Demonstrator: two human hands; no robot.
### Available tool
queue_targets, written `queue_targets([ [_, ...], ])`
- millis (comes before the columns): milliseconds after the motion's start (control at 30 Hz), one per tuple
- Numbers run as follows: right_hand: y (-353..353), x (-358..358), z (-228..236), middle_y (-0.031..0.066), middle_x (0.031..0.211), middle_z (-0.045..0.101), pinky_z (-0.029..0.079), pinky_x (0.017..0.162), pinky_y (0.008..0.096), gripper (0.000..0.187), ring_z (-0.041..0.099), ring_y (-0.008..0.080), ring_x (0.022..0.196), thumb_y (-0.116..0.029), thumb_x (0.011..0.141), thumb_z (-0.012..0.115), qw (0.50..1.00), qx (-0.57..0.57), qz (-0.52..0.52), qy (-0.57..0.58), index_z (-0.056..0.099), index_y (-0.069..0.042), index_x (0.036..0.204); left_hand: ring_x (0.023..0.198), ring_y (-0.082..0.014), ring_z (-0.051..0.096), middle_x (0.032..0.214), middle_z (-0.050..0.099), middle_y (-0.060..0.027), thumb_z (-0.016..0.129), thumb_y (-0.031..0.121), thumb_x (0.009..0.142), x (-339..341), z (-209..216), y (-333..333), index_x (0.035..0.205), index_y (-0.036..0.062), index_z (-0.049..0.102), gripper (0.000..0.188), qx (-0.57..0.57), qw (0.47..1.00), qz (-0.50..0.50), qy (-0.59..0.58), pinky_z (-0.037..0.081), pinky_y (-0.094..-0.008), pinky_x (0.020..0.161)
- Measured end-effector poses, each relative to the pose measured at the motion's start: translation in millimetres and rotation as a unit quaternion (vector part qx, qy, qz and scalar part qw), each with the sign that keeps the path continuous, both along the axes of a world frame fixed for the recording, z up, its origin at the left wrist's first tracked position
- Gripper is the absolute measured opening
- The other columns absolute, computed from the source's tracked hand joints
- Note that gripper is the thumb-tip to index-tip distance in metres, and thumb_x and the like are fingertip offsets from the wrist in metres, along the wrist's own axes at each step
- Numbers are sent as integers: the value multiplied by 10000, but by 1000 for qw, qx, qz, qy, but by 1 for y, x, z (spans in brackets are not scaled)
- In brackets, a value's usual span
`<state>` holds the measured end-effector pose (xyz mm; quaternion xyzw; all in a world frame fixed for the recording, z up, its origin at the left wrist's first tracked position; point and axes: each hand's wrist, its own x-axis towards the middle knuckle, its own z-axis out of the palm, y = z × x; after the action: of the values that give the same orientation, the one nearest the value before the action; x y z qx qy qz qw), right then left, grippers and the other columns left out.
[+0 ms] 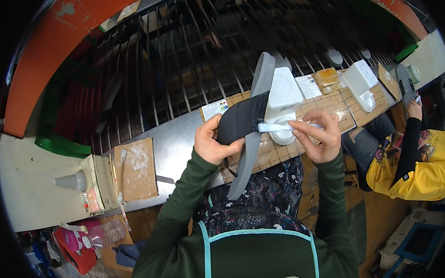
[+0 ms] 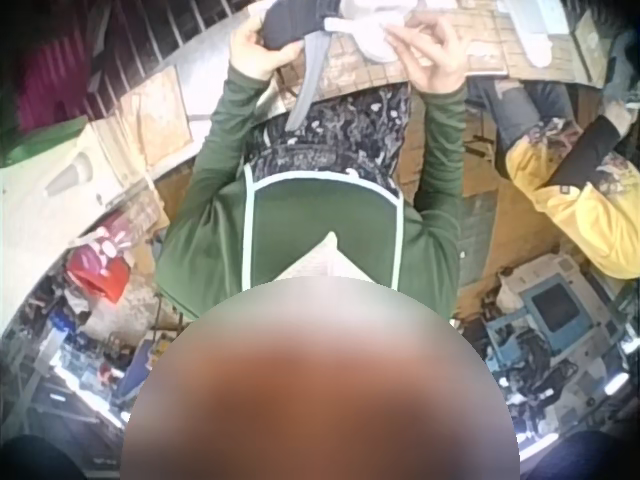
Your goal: The person paints the straps of multiple grey flip-flops with a small brush, repeatedly dipping the brush into a white container and applying paint to each slipper one at a time. Finished slippers are placed on a drying rack above the workbench.
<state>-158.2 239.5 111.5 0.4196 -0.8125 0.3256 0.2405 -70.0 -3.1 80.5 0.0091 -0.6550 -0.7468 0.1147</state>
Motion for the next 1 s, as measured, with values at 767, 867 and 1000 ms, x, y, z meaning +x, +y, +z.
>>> queue_targets([
  [767,0,2,-2,-11,848,592,290,672,293,277,469,127,674,-143,680,776,999,-25,31,-13,751,-183,952,760,-57,573,833,608,12,704,-28,688,-10,3,-1,914,11,599,252,29,999,23,37,479,-216,711],
  [867,0,2,-4,-12,846,590,289,675,292,280,463,125,674,-147,681,777,999,-28,32,-17,750,-184,957,696,-51,573,812,606,7,702,-23,699,-11,3,-1,935,15,589,264,52,998,23,31,488,-204,637],
  [1000,-1,3,-6,-13,844,588,284,683,291,286,455,124,672,-151,682,777,999,-32,37,-22,750,-182,965,570,-38,550,765,605,0,700,-4,721,-14,3,-3,945,26,570,261,63,998,16,14,462,-180,476],
])
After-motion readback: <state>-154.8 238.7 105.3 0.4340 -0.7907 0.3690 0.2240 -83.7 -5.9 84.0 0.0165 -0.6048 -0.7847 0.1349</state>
